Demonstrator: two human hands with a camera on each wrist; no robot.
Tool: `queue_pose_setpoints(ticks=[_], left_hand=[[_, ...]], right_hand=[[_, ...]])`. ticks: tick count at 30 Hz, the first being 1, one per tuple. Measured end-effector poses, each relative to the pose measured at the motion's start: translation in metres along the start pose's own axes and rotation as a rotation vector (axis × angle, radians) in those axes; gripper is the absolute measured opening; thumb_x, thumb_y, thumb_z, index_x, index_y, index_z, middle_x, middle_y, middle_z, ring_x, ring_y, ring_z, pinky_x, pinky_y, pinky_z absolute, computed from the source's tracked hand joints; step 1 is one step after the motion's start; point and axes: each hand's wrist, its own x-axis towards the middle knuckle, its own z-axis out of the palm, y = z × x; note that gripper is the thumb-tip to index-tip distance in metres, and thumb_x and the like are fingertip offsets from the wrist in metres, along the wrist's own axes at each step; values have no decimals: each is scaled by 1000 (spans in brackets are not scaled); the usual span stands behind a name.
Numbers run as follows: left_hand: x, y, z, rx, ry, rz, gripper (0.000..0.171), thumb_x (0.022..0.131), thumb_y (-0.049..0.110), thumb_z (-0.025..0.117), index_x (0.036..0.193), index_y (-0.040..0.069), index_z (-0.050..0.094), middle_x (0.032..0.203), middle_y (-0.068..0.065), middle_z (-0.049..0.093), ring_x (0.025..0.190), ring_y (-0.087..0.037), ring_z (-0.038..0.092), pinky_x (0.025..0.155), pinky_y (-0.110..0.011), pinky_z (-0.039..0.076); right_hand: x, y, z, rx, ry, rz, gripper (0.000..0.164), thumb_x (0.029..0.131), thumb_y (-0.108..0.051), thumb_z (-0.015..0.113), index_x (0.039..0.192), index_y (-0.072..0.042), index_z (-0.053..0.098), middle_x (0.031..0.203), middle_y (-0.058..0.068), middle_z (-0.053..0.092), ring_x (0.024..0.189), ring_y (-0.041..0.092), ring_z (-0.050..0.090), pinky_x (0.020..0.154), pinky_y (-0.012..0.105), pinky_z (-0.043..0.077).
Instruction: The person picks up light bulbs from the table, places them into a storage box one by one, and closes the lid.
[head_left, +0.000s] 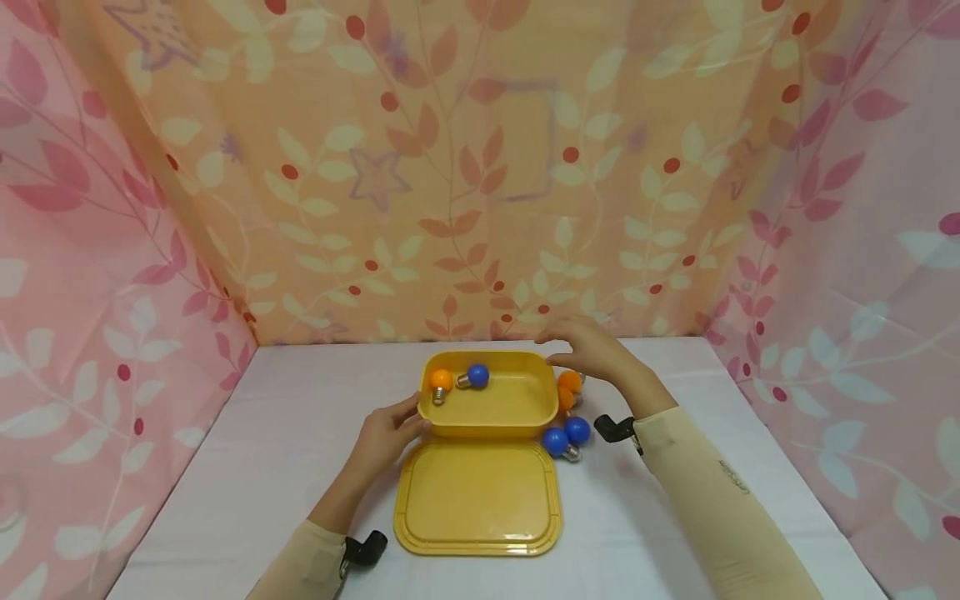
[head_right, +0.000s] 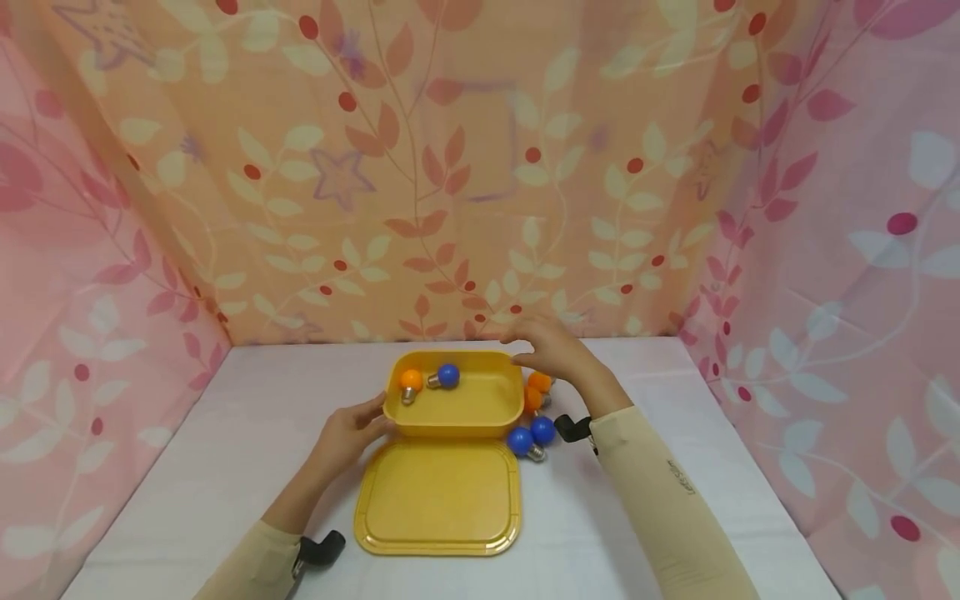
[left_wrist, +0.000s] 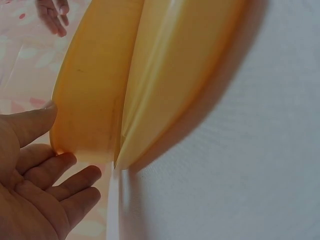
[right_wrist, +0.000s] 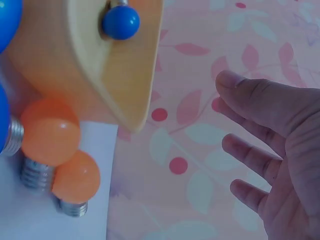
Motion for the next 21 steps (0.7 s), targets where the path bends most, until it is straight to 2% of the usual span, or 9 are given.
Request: queue_pose_setpoints(ticks=[5,8,15,21], left_hand=[[0,0,0,-7,3,6,62,93,32,78,149,20,55,140,-9,65,136,-32,56,112,-50,46],[1,0,0,-3,7,3,62,93,32,78,149,21,55,140,-8,65,136,-32,56,112,-51,46],[1,1,1,3,0,-7,61,94,33,77,150,22,54,141,-6,64,137,-31,55,112,-51,46],[0,2,1,-8,1,-21,61,94,32,77,149,23,55,142,-7,64,137,-33,55,111,-52,46]], right_hand=[[-16,3,0,38,6,86,35,91,-25,80,124,-18,74,130,2,68,129,28,55,115,59,40],[-27,4,2,59,28,91,35,90,-24,81,124,-17,74,134,6,66,133,32,52,116,61,37],[-58,9,10,38,83,75,34,89,-24,81,121,-14,75,122,3,73,121,30,60,111,57,43],[-81,6,20,54,81,170,36,89,-27,81,121,-11,75,118,2,73,119,30,61,107,58,47]])
